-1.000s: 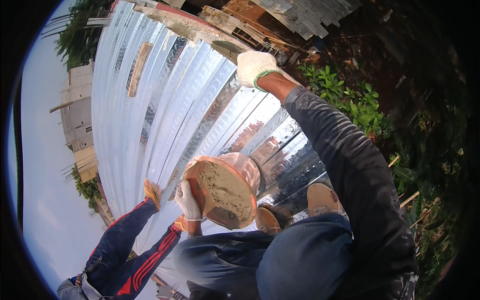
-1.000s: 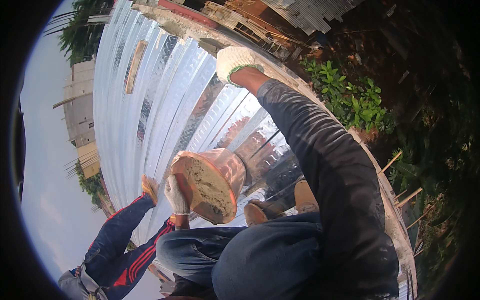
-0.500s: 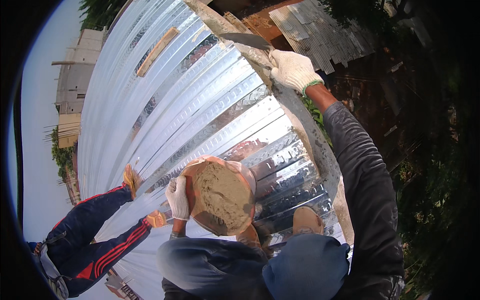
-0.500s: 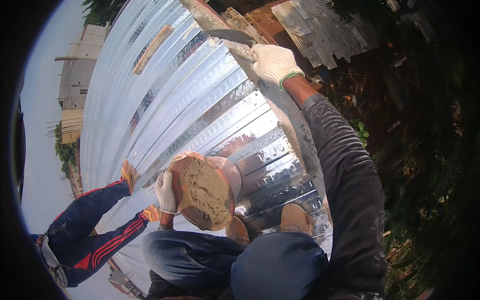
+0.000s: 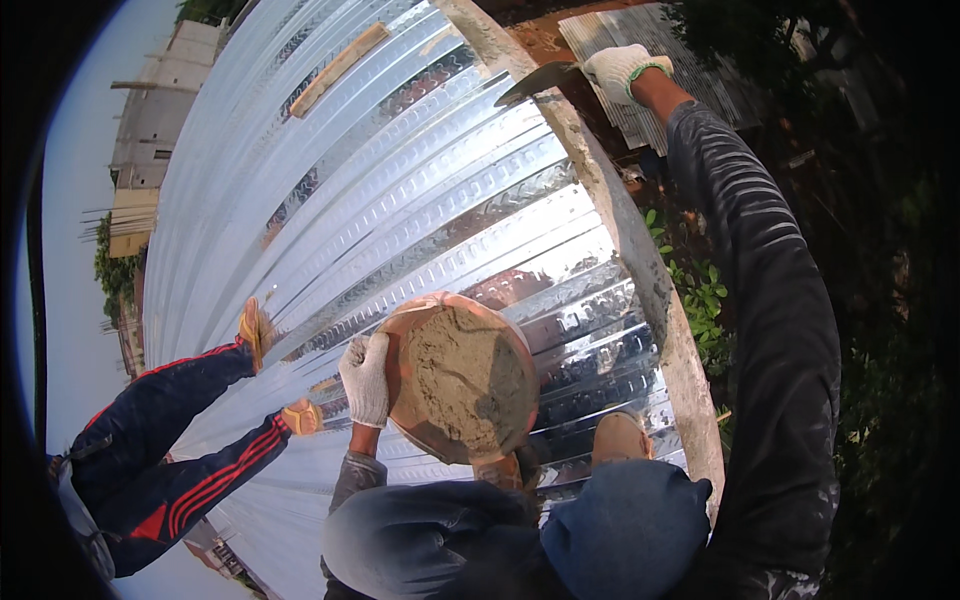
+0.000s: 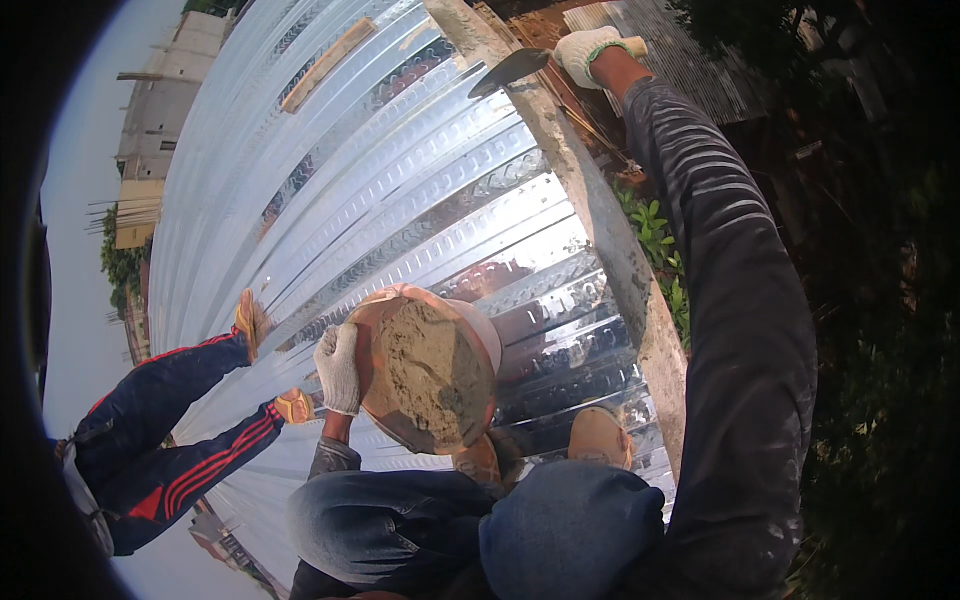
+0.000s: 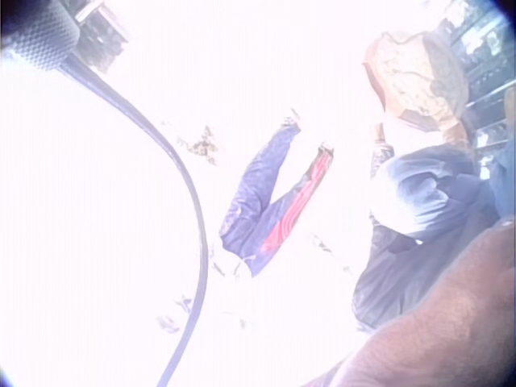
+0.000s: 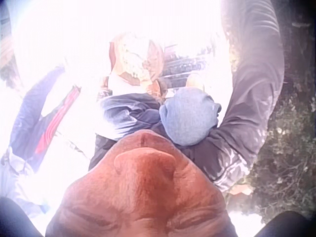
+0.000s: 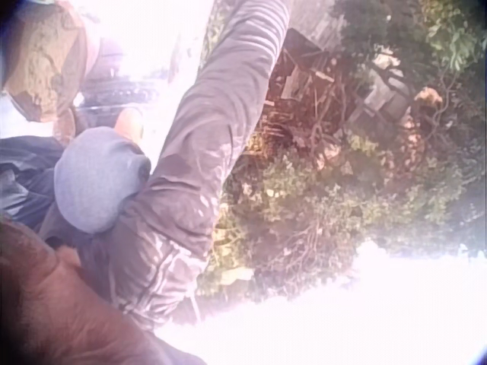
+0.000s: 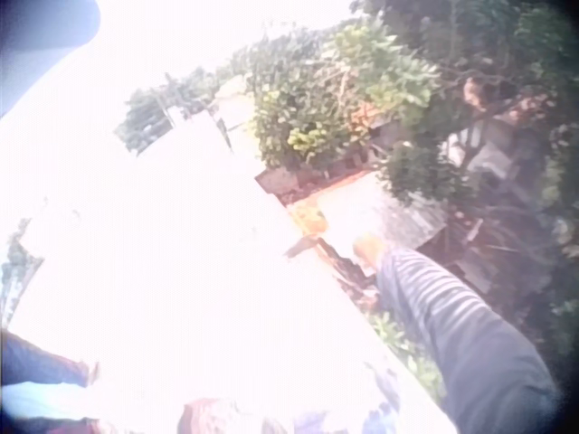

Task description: The person scoops cement from a bucket with a trowel and applies it to the edge of a corrugated metal roof. The person repeats this process, smoothing the cement along the roof edge.

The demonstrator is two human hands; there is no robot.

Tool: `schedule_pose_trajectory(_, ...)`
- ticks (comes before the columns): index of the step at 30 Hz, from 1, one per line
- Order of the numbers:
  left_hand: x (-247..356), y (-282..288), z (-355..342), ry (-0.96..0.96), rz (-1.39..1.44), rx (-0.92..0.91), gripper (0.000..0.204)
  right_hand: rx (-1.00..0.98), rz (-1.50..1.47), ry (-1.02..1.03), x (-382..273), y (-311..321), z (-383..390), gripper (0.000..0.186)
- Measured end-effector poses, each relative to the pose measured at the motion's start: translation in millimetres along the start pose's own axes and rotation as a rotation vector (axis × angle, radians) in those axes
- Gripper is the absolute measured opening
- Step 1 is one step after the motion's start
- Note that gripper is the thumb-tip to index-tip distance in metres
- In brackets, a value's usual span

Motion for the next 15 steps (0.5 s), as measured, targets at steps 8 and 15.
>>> schedule_pose_trajectory(8,-8.3,-4.3,-3.8,0.016,0.043,-0.008,0.027,-0.02,-0.355,0.119,47.4,-26.6,36.2,0.023)
schedule_pose_trajectory(15,5.5,3.1,1.6,-0.024,-0.001,-0.016,0.026,-0.07,-0.913,-0.135,-19.9,-46.1,108.6,0.042)
Point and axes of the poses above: each hand's wrist, its own z-axis away from the middle knuckle, its own y-axis out of the back of the hand, x = y × z, the point moved 2 cm from there along -z, towards the middle knuckle, and after that the axes turned 3 degrees about -y, right-handed, at the moved point
